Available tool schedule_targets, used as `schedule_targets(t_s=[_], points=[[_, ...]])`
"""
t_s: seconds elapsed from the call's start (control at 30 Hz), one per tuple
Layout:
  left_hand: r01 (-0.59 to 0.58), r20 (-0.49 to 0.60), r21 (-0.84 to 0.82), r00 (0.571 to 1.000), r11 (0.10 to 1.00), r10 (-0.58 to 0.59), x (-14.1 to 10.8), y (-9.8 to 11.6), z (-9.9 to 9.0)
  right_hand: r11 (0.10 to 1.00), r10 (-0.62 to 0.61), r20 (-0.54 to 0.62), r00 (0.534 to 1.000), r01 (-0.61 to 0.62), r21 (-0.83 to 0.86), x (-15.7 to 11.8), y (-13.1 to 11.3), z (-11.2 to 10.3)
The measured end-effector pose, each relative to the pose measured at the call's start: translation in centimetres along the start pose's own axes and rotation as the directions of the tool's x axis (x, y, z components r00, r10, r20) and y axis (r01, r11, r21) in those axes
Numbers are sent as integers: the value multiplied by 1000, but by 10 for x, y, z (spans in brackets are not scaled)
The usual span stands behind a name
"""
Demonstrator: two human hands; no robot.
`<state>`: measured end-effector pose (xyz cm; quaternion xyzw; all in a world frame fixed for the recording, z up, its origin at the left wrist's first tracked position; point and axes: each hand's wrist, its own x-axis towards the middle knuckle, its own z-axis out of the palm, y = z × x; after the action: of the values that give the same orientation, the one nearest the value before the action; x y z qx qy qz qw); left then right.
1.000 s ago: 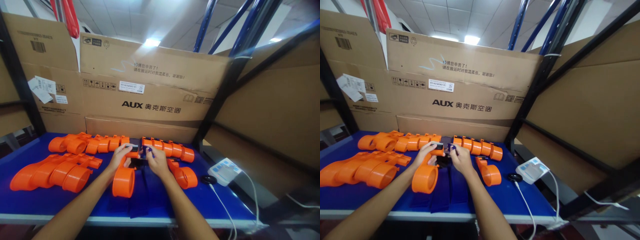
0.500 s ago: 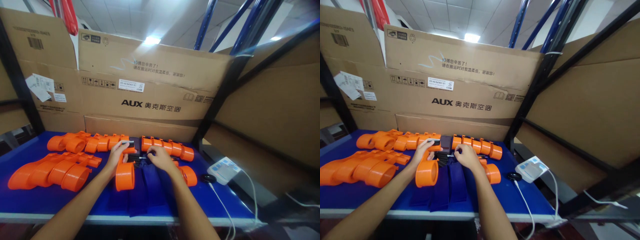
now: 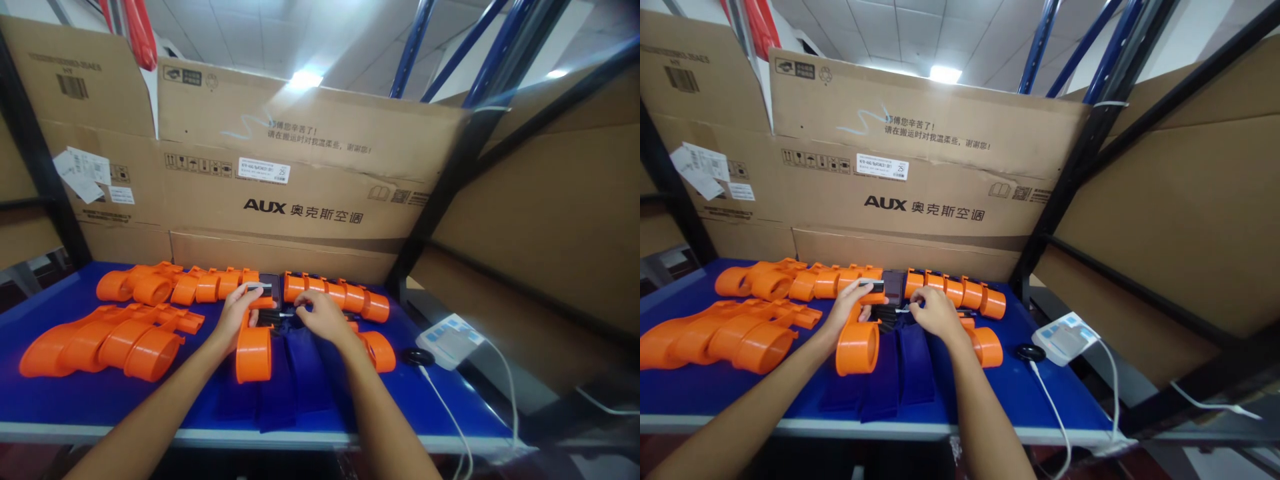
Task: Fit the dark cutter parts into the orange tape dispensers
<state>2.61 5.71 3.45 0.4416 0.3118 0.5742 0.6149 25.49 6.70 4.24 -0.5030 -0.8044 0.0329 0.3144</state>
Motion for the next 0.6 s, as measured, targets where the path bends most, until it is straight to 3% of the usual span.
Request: schedule_targets(t_s=[0.13,0.27,0.43,0.6], points=[[-13,7,20,1000,1000,13,-1,-2,1,1000,-16,-81,997,18,15,1,-3,-1],[-38,41,57,999,998,36,-2,-3,3,977,-123,-164,979,149,152,0,-17,-6],[-76,69,98,995,992,69,-3,-5,4,900,-267,-135,954,297,319,-3,-39,-10],[-65,101,119,993,991,53,-2,-7,4,892,-305,-120,945,328,312,-2,-42,-7]])
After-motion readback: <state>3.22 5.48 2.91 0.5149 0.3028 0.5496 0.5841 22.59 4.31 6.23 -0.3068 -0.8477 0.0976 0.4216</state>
